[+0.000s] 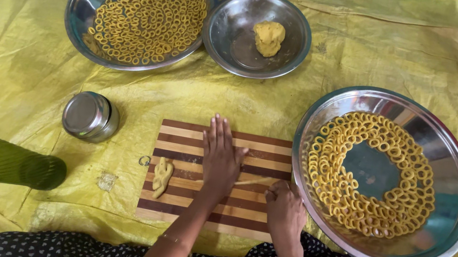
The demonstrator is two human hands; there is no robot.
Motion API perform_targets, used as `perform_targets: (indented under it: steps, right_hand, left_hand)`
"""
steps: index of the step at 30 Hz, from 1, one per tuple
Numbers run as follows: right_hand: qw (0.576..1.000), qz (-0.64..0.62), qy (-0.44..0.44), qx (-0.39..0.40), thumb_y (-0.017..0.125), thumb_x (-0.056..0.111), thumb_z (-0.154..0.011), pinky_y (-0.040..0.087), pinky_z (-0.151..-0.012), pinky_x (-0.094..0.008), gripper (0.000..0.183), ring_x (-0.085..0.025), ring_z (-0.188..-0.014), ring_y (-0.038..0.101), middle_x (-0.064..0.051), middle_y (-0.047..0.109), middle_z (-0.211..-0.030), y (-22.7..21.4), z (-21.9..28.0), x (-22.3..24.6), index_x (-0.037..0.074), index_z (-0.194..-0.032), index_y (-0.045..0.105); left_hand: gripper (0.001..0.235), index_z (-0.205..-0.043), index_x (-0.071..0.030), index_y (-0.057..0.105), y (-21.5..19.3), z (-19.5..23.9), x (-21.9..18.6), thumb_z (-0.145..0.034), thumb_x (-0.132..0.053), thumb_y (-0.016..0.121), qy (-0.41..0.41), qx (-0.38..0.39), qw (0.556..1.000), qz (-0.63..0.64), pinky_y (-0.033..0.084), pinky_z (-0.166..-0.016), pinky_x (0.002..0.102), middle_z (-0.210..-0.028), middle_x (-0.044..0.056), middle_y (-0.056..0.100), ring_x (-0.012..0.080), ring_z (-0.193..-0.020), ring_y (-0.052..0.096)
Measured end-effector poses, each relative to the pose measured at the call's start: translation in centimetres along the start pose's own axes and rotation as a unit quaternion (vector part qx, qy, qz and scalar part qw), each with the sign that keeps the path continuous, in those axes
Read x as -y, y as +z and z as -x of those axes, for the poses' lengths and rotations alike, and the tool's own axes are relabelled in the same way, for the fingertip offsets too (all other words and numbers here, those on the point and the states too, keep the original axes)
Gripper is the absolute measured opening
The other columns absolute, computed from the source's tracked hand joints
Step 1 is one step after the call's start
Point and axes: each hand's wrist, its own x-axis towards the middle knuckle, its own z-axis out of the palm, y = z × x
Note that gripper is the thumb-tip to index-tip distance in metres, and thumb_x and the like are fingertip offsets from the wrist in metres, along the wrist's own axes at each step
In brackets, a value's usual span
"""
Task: The person sits on a yellow tarp and repeatedly rolls small pieces of yellow dough into thin strips on a wooden board, then joins the ends to form rings. The finished rings are placed into a large metal bowl. A second bowl of finished rings and a smaller bowl of raw dough are visible nearby.
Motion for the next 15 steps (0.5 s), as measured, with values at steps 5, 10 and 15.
perform_targets:
  steps: [5, 10, 15]
  right_hand:
    - [1.0, -0.01, -0.015, -0.008, 0.072, 0.022, -0.087, 0.058, -0.078, -0.044, 0.014, -0.028, -0.092, 0.071, -0.006, 0.068, -0.111, 0.0, 0.4, 0.3, 0.013, -0.097, 0.074]
    - [1.0, -0.014, -0.016, -0.014, 0.072, 0.023, -0.087, 0.057, -0.078, -0.044, 0.014, -0.027, -0.092, 0.071, -0.005, 0.069, -0.111, -0.3, 0.8, 0.4, 0.012, -0.096, 0.074]
    - [0.999, -0.027, -0.023, -0.029, 0.071, 0.022, -0.088, 0.057, -0.078, -0.043, 0.013, -0.028, -0.091, 0.071, -0.006, 0.07, -0.108, -0.2, 0.8, 0.3, 0.012, -0.096, 0.075]
  left_hand:
    - [0.088, -0.16, 0.001, 0.001, -2.2, 6.1, -0.7, -0.101, -0.065, 0.01, 0.038, 0.081, 0.996, -0.02, 0.0, -0.124, 0.05, -0.168, 0.019, -0.004, 0.0309, -0.155, -0.007]
    - [0.087, -0.16, 0.0, 0.001, -3.6, 9.3, -0.2, -0.1, -0.064, 0.005, 0.023, 0.099, 0.994, 0.031, -0.001, -0.125, 0.05, -0.169, 0.018, -0.003, 0.0295, -0.156, -0.007]
    - [0.086, -0.158, 0.001, -0.001, -4.1, 10.2, 1.5, -0.101, -0.063, 0.001, 0.001, 0.098, 0.994, -0.042, -0.001, -0.125, 0.05, -0.168, 0.021, -0.007, 0.0312, -0.156, -0.009]
